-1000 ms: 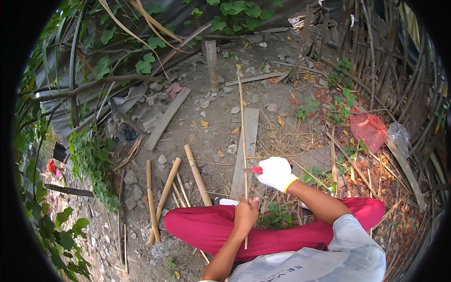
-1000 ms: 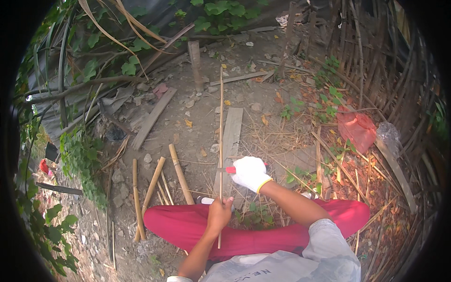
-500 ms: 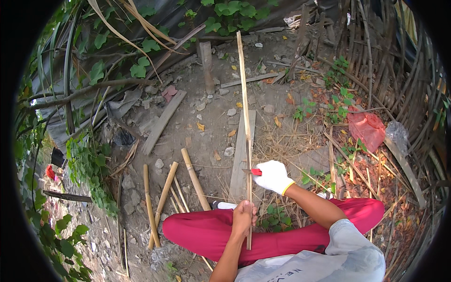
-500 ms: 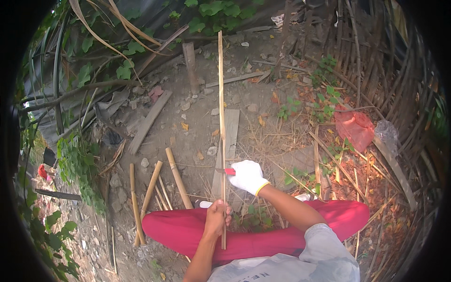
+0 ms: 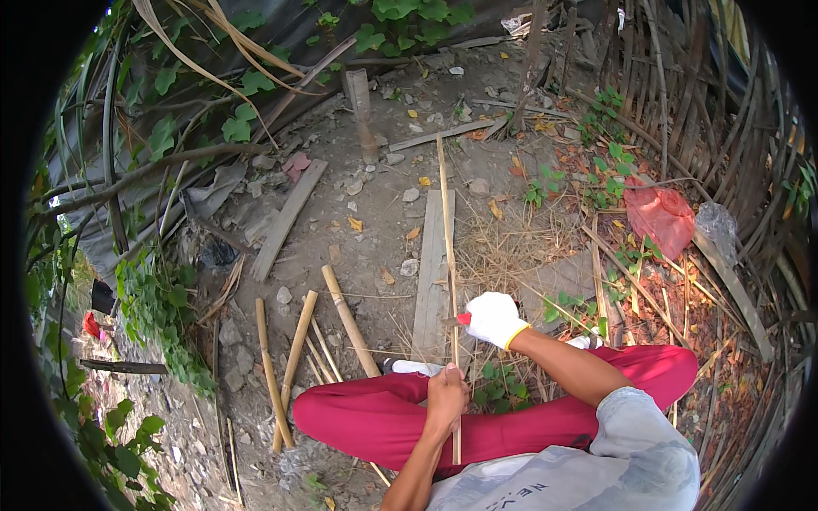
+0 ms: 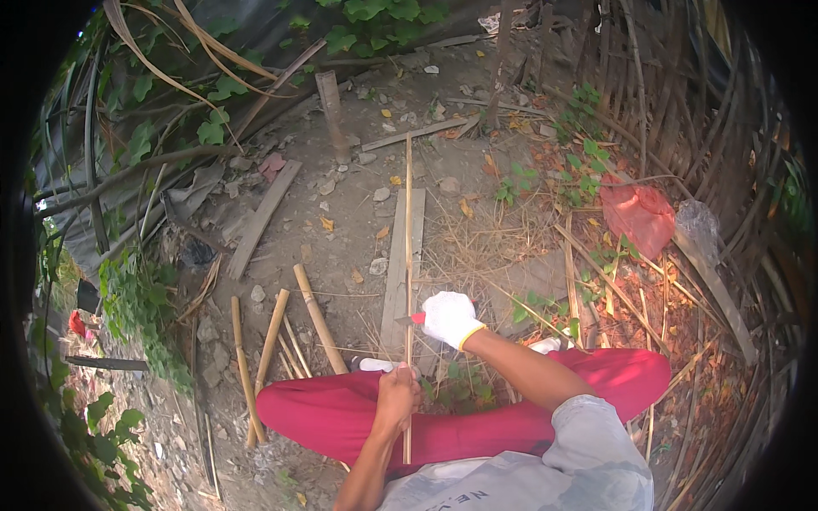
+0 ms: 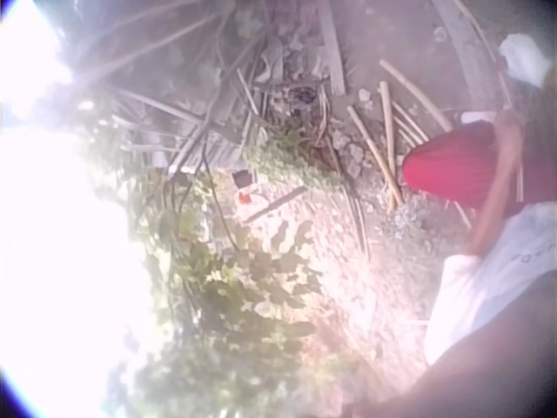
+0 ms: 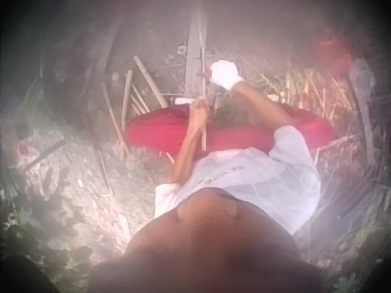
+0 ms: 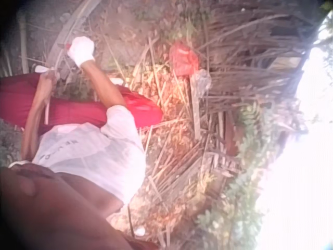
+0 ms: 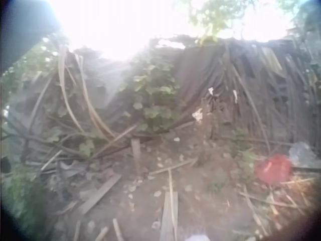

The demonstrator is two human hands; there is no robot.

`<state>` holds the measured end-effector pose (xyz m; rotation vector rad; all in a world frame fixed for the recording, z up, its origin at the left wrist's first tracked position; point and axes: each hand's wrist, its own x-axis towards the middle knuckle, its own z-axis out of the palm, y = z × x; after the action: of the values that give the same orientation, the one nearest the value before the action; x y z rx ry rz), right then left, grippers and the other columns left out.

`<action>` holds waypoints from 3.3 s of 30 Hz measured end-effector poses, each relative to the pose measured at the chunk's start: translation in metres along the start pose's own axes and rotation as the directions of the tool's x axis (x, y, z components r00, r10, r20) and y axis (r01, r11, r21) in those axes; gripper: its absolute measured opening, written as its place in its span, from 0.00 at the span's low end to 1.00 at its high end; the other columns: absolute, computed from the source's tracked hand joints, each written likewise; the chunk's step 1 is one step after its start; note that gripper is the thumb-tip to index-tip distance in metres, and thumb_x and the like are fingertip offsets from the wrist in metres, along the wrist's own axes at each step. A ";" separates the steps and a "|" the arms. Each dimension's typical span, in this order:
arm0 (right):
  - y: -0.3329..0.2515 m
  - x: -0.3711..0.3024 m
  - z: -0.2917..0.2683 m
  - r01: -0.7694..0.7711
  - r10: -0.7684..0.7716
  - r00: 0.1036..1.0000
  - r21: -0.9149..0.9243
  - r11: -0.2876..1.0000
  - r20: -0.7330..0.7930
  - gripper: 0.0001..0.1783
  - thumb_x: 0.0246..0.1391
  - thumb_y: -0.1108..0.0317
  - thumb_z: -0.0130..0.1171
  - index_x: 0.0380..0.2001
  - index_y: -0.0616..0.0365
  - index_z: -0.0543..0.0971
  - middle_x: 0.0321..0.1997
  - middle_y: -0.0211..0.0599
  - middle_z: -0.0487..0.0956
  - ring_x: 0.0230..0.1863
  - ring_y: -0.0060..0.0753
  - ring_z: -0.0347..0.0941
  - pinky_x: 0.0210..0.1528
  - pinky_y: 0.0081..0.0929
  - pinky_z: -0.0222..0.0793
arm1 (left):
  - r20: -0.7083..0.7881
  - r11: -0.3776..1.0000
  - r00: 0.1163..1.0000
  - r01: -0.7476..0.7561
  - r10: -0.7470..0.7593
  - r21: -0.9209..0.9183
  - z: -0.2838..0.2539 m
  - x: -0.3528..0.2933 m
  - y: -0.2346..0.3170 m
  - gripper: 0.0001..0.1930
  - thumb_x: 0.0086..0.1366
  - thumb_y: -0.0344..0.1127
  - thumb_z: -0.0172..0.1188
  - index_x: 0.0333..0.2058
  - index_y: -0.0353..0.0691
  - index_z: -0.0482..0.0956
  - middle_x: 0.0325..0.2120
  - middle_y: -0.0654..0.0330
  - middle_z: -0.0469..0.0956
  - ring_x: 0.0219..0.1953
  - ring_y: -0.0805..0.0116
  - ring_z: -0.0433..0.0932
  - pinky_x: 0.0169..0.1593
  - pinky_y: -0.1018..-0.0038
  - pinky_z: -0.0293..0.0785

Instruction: The person sits cross-legged on the ground and uses a red utility knife to shave a long bamboo stick. They hold the stick with their left hand and scrape along its length with the knife in their right hand, removing thin strips of bamboo.

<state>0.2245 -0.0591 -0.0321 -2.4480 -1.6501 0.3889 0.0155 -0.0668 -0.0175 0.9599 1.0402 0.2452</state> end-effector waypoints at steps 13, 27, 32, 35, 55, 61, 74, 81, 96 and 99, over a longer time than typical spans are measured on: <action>0.023 0.049 0.013 -0.064 0.061 0.980 -0.010 0.998 -0.191 0.13 0.52 0.61 0.59 0.31 0.55 0.88 0.32 0.51 0.86 0.38 0.52 0.85 0.40 0.46 0.79 | -0.054 0.909 0.958 -0.247 0.281 0.335 -0.002 0.013 -0.024 0.19 0.81 0.46 0.40 0.34 0.41 0.71 0.16 0.64 0.68 0.14 0.75 0.67 0.16 0.75 0.60; 0.024 0.055 0.005 -0.074 0.051 0.937 -0.055 0.996 -0.346 0.10 0.54 0.58 0.59 0.33 0.49 0.84 0.32 0.43 0.84 0.38 0.48 0.84 0.39 0.47 0.76 | 0.014 0.995 0.995 -0.097 0.097 -0.011 0.007 -0.018 0.011 0.15 0.81 0.45 0.43 0.35 0.44 0.67 0.18 0.71 0.59 0.15 0.81 0.53 0.16 0.78 0.50; 0.041 0.064 -0.014 -0.048 0.042 0.910 -0.003 0.999 -0.413 0.09 0.52 0.61 0.59 0.32 0.51 0.84 0.32 0.44 0.85 0.36 0.49 0.84 0.36 0.45 0.76 | 0.095 0.988 0.983 -0.156 0.156 -0.010 0.005 -0.016 0.025 0.14 0.81 0.44 0.43 0.35 0.44 0.67 0.18 0.71 0.59 0.15 0.82 0.53 0.16 0.80 0.49; 0.020 0.059 -0.032 -0.115 0.133 0.970 0.099 0.988 -0.201 0.11 0.50 0.61 0.61 0.31 0.55 0.86 0.37 0.49 0.86 0.38 0.52 0.84 0.37 0.45 0.78 | 0.252 0.952 0.967 0.112 -0.039 -0.283 -0.003 -0.024 0.048 0.15 0.82 0.44 0.42 0.35 0.44 0.67 0.18 0.71 0.58 0.15 0.82 0.52 0.16 0.81 0.49; 0.000 -0.025 -0.045 0.094 0.009 0.902 0.217 0.972 -0.432 0.15 0.61 0.54 0.60 0.30 0.54 0.77 0.30 0.47 0.79 0.33 0.58 0.78 0.35 0.49 0.74 | 0.013 0.940 0.945 -0.328 0.328 0.099 -0.011 -0.006 0.012 0.15 0.79 0.42 0.50 0.40 0.35 0.75 0.21 0.65 0.72 0.16 0.81 0.65 0.16 0.78 0.58; 0.006 -0.036 -0.027 0.099 -0.034 0.945 0.184 0.978 -0.327 0.15 0.64 0.54 0.57 0.34 0.54 0.76 0.28 0.49 0.80 0.31 0.59 0.78 0.34 0.50 0.74 | 0.179 0.968 0.953 -0.250 0.245 0.009 0.001 -0.035 0.029 0.11 0.77 0.32 0.52 0.53 0.34 0.67 0.35 0.57 0.78 0.16 0.79 0.65 0.16 0.80 0.62; -0.024 -0.035 -0.007 0.020 -0.005 0.992 0.122 0.992 -0.127 0.18 0.57 0.48 0.56 0.26 0.48 0.84 0.27 0.45 0.84 0.32 0.55 0.83 0.34 0.49 0.77 | -0.096 0.942 0.943 -0.302 0.317 0.149 -0.020 -0.008 -0.027 0.17 0.79 0.45 0.51 0.45 0.34 0.74 0.21 0.65 0.72 0.20 0.79 0.69 0.24 0.78 0.65; -0.014 -0.018 0.021 0.006 0.029 0.985 0.196 0.981 -0.172 0.23 0.59 0.44 0.57 0.22 0.50 0.82 0.24 0.43 0.82 0.29 0.56 0.80 0.32 0.49 0.74 | 0.100 0.922 0.994 0.082 -0.047 -0.378 -0.024 0.000 -0.024 0.11 0.81 0.42 0.43 0.43 0.42 0.68 0.21 0.63 0.67 0.14 0.78 0.60 0.15 0.79 0.56; -0.006 -0.014 0.061 -0.010 0.003 0.999 0.153 0.988 0.049 0.14 0.51 0.54 0.60 0.25 0.52 0.85 0.30 0.48 0.84 0.36 0.56 0.82 0.41 0.50 0.78 | 0.109 0.941 0.985 0.162 -0.135 -0.298 -0.022 -0.013 -0.031 0.16 0.81 0.46 0.42 0.39 0.42 0.68 0.17 0.66 0.61 0.12 0.79 0.55 0.12 0.80 0.49; -0.007 -0.007 0.062 -0.013 0.009 0.999 0.112 0.994 0.034 0.12 0.51 0.60 0.59 0.29 0.55 0.87 0.32 0.53 0.85 0.37 0.56 0.84 0.41 0.48 0.79 | 0.047 0.954 0.991 0.131 -0.122 -0.271 -0.017 -0.014 -0.030 0.16 0.82 0.46 0.42 0.37 0.43 0.67 0.17 0.66 0.62 0.12 0.79 0.55 0.12 0.80 0.50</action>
<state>0.1969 -0.0633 -0.0880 -2.3827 -1.5825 0.5125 -0.0136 -0.0834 -0.0348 0.6428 1.0058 0.2598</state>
